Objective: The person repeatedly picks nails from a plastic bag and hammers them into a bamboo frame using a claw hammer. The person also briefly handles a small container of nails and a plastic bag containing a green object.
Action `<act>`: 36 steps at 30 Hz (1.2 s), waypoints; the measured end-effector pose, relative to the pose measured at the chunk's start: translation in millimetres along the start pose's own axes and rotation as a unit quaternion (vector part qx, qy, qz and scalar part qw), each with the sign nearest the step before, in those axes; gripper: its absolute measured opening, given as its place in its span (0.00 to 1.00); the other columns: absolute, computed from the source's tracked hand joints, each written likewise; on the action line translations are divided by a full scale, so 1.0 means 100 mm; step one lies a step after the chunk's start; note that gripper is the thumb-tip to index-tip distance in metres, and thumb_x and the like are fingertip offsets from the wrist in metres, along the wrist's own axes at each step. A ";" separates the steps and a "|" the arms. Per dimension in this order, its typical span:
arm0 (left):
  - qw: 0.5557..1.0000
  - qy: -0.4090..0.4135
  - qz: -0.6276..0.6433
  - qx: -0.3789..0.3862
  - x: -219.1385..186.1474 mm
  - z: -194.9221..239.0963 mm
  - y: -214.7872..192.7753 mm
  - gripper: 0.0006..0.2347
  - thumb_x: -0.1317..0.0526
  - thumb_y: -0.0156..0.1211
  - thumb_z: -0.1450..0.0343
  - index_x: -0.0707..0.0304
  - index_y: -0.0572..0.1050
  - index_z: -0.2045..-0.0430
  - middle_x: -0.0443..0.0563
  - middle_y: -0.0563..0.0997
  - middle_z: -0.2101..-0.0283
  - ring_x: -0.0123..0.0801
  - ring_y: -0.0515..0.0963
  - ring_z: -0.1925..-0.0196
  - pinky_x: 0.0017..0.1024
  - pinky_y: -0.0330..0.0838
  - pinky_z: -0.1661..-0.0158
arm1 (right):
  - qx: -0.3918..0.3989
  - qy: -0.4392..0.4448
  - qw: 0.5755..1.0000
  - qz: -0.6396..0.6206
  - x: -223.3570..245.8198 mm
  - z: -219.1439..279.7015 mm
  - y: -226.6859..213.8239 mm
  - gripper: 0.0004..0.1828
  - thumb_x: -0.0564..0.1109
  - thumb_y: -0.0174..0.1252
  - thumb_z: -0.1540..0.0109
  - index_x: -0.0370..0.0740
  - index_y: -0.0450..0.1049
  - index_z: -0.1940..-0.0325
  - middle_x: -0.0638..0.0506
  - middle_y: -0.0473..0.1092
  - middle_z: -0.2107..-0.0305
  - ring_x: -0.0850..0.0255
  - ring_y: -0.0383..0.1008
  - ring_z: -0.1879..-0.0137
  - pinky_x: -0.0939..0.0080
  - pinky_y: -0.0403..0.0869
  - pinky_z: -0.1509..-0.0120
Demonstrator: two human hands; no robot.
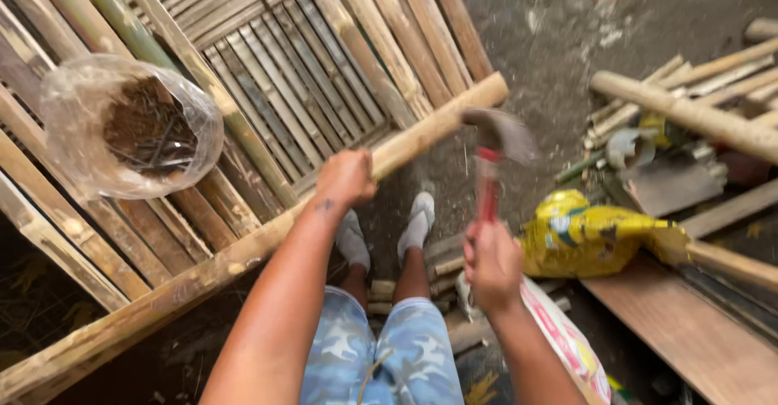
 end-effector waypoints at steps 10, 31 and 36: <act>0.997 0.047 0.042 -0.044 0.11 -0.02 0.20 0.10 0.64 0.63 0.40 0.63 0.77 0.67 0.68 0.82 0.64 0.60 0.82 0.57 0.49 0.76 0.55 | 0.014 0.116 0.986 0.122 -0.49 -0.17 0.14 0.24 0.58 0.41 0.26 0.37 0.70 0.62 0.49 0.65 0.80 0.60 0.65 0.76 0.58 0.65 0.72; 0.999 0.026 0.038 -0.020 0.06 -0.04 0.04 0.13 0.64 0.64 0.40 0.64 0.79 0.63 0.67 0.83 0.59 0.58 0.82 0.53 0.46 0.77 0.53 | 0.024 -0.398 0.895 -0.198 0.40 0.48 -0.10 0.26 0.67 0.52 0.30 0.41 0.67 0.58 0.52 0.63 0.75 0.63 0.63 0.72 0.61 0.68 0.67; 0.998 0.045 0.036 -0.014 0.11 -0.04 0.13 0.12 0.64 0.63 0.40 0.65 0.79 0.63 0.66 0.83 0.58 0.57 0.83 0.52 0.45 0.77 0.51 | -0.023 -0.085 0.970 0.225 -0.62 0.13 0.27 0.21 0.59 0.46 0.29 0.41 0.66 0.65 0.54 0.62 0.79 0.64 0.61 0.76 0.61 0.65 0.72</act>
Point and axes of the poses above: each hand's wrist, its own z-axis away from the middle knuckle, its own y-axis out of the palm, x = y × z, the point moved 4 cm from there along -z, towards the middle knuckle
